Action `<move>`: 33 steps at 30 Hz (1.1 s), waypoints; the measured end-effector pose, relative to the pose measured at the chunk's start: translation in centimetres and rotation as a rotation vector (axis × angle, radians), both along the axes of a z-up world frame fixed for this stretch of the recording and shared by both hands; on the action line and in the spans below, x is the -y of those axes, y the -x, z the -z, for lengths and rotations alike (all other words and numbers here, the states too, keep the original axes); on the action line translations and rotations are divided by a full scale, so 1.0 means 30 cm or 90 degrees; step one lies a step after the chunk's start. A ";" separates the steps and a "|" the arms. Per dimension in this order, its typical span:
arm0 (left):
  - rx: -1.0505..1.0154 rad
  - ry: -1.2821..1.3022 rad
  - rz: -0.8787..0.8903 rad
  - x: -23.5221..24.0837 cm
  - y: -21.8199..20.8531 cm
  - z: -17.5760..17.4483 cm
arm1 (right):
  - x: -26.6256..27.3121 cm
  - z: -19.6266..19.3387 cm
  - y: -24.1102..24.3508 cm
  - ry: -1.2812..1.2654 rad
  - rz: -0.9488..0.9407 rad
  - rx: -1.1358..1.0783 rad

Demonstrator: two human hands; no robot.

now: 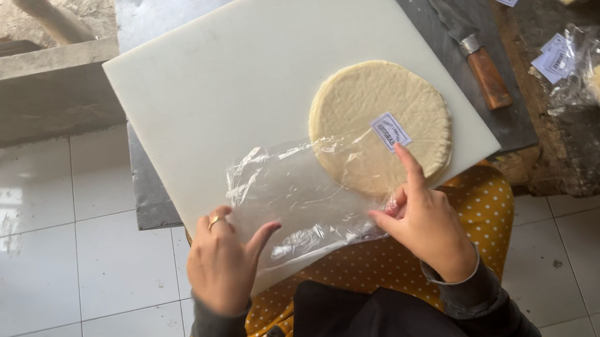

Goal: The person separates thin round dough sheets, stacks them, and uses a knife to cut the stack into halves and quarters. The person then places the cut pieces into a clear plastic bag, seals it, and sets it aside. The person repeats the process with another stack of dough sheets.

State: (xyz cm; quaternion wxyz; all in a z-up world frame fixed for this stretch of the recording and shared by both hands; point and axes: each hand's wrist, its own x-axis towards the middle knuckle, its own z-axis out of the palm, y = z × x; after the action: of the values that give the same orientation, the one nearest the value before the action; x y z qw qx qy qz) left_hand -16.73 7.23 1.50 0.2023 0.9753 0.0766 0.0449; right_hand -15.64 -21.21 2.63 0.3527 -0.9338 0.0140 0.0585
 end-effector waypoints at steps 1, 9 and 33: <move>-0.016 -0.011 0.009 0.007 -0.005 0.007 | 0.001 0.015 0.019 -0.008 0.014 0.018; -0.111 0.642 0.107 -0.008 0.056 0.017 | 0.120 0.211 0.176 -0.154 0.107 0.034; 0.039 0.788 0.276 0.401 0.085 0.198 | 0.551 0.149 0.174 -1.084 0.257 0.107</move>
State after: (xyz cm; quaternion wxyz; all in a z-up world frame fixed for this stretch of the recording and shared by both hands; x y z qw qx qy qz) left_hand -19.28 -4.80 -4.43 0.7327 0.6703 -0.1159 -0.0219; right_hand -20.87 -37.74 -1.85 0.9329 -0.3345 0.1044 -0.0834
